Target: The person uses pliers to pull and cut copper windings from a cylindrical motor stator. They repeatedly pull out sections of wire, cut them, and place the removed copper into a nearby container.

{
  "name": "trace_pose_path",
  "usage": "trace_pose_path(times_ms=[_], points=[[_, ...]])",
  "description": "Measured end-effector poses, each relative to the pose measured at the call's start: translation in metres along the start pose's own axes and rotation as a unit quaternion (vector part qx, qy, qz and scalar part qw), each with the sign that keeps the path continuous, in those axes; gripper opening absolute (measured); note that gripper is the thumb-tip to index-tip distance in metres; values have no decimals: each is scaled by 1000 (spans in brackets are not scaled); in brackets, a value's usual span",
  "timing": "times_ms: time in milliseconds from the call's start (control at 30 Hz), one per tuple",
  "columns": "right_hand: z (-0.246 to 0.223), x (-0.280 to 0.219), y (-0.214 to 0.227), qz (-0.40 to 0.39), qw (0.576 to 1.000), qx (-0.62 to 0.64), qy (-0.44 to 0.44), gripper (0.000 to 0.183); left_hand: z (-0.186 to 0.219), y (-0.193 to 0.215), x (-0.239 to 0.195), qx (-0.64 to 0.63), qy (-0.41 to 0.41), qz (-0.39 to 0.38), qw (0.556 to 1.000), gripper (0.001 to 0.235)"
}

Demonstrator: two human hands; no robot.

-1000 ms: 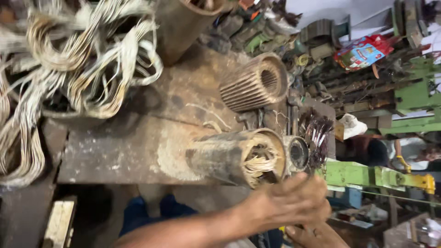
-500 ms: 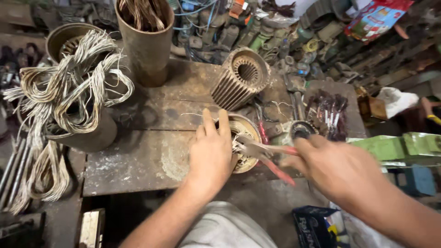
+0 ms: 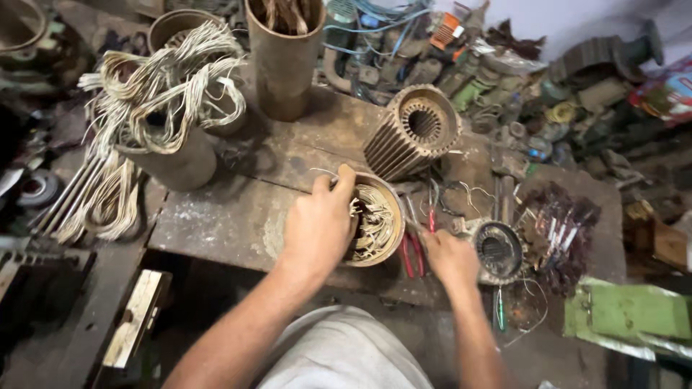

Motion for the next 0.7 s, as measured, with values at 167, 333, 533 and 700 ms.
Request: trace_pose_path(times_ms=[167,333,533,700], points=[[-60,-10,49,-47,961,235,137,86,4,18,-5,-39,-22,61,997,64],[-165,-47,98,-2,934,114,337,114,-5,7,-1,-26,20,21,999,53],[-183,-32,82,-70,949,48,303,86,-4,10,-5,-20,12,54,998,54],[-178,-28,90,-48,932,81,351,71,4,10,-7,6,16,62,998,52]])
Point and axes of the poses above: each hand's wrist, its own x-axis towards the middle knuckle, its own y-axis out of the back of the hand, z = x × y, the point moved 10 cm from there along x, towards the middle knuckle, and after that the axes turned 10 degrees about -y, right-handed, at the moved point
